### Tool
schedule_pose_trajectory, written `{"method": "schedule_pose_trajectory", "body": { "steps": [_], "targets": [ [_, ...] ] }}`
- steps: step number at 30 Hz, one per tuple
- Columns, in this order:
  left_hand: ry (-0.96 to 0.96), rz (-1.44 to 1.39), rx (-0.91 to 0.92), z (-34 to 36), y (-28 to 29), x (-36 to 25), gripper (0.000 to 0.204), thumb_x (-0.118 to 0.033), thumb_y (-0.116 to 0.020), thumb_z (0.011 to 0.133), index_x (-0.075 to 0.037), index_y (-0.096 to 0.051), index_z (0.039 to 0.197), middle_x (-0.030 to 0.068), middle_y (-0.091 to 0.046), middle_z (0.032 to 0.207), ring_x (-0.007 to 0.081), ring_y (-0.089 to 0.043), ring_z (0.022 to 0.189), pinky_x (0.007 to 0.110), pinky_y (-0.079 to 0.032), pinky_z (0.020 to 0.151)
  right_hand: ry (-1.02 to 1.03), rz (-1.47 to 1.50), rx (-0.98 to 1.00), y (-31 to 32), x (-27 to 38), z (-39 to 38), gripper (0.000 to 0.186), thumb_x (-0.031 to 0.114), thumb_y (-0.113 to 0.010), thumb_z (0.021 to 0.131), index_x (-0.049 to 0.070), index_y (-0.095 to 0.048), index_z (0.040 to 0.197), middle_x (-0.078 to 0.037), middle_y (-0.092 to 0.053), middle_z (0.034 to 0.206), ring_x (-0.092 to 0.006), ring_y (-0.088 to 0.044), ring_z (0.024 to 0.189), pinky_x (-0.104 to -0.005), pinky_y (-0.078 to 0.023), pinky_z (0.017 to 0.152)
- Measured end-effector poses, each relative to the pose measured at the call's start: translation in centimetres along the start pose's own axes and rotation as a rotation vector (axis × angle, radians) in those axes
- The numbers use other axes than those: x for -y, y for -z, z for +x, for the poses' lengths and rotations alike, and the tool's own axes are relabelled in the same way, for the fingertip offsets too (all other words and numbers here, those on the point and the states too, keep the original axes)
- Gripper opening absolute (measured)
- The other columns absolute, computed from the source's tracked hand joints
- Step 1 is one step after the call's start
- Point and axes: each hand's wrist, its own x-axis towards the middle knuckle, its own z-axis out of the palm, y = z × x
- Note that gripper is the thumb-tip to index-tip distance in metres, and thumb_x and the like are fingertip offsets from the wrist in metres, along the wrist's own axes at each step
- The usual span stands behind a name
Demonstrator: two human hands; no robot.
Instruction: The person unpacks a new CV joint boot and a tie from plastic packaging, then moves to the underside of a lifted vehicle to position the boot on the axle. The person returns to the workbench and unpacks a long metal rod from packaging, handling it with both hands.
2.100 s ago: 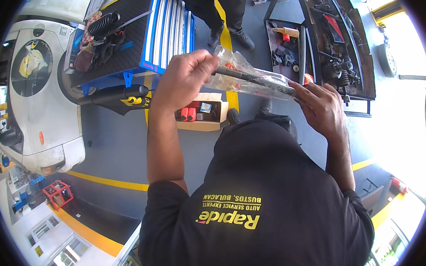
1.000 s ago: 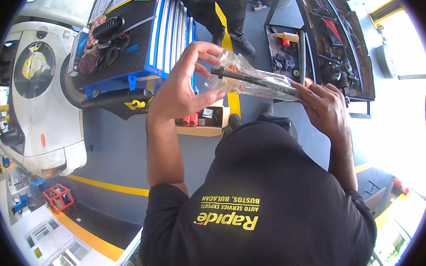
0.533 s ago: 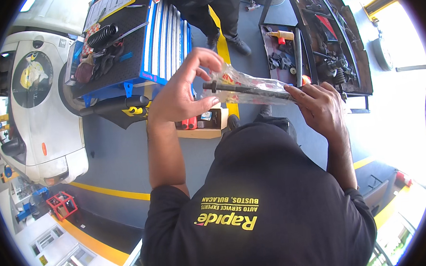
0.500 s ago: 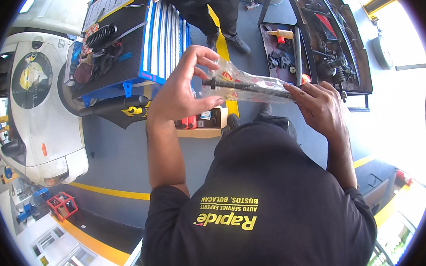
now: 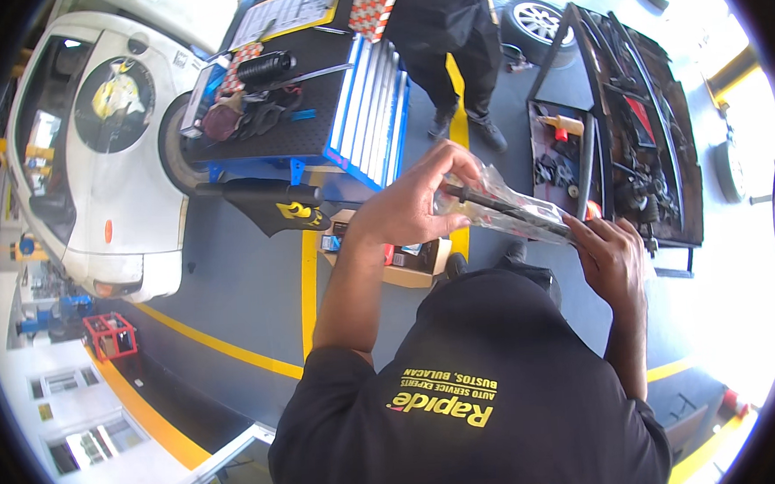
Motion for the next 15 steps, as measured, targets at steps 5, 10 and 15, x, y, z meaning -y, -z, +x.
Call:
{"method": "schedule_pose_trajectory", "body": {
  "steps": [5,10,15],
  "targets": [
    [0.6,0.217,0.288,0.8,0.8,-0.4,0.042,-0.031,-0.084,0.092,-0.007,-0.062,0.119,0.0098,-0.063,0.116,0.0177,-0.062,0.103,0.034,-0.05,0.079,-0.016,0.056,0.022,-0.2,0.2,-0.1,0.045,0.006,-0.077,0.084,0.014,-0.078,0.128,-0.004,-0.063,0.078,-0.0245,-0.061,0.067,-0.0399,-0.048,0.069],
    [0.073,0.183,-0.038,-0.5,0.3,0.1,0.034,-0.035,-0.069,0.105,-0.001,-0.072,0.103,0.0091,-0.068,0.078,0.0166,-0.065,0.07,0.036,-0.048,0.065,-0.021,0.018,0.004,-0.2,0.1,-0.2,0.044,0.007,-0.077,0.085,0.014,-0.078,0.128,-0.005,-0.062,0.078,-0.025,-0.062,0.068,-0.0403,-0.048,0.068],
    [-0.011,0.211,0.05,0.3,-0.5,-0.2,0.031,-0.026,-0.082,0.097,-0.004,-0.071,0.116,0.0095,-0.07,0.092,0.019,-0.068,0.085,0.036,-0.05,0.072,-0.006,-0.018,-0.026,0.1,-0.8,-0.5,0.038,0.01,-0.077,0.089,0.016,-0.078,0.127,-0.004,-0.059,0.074,-0.0248,-0.06,0.065,-0.0404,-0.046,0.065]
  ]
}}
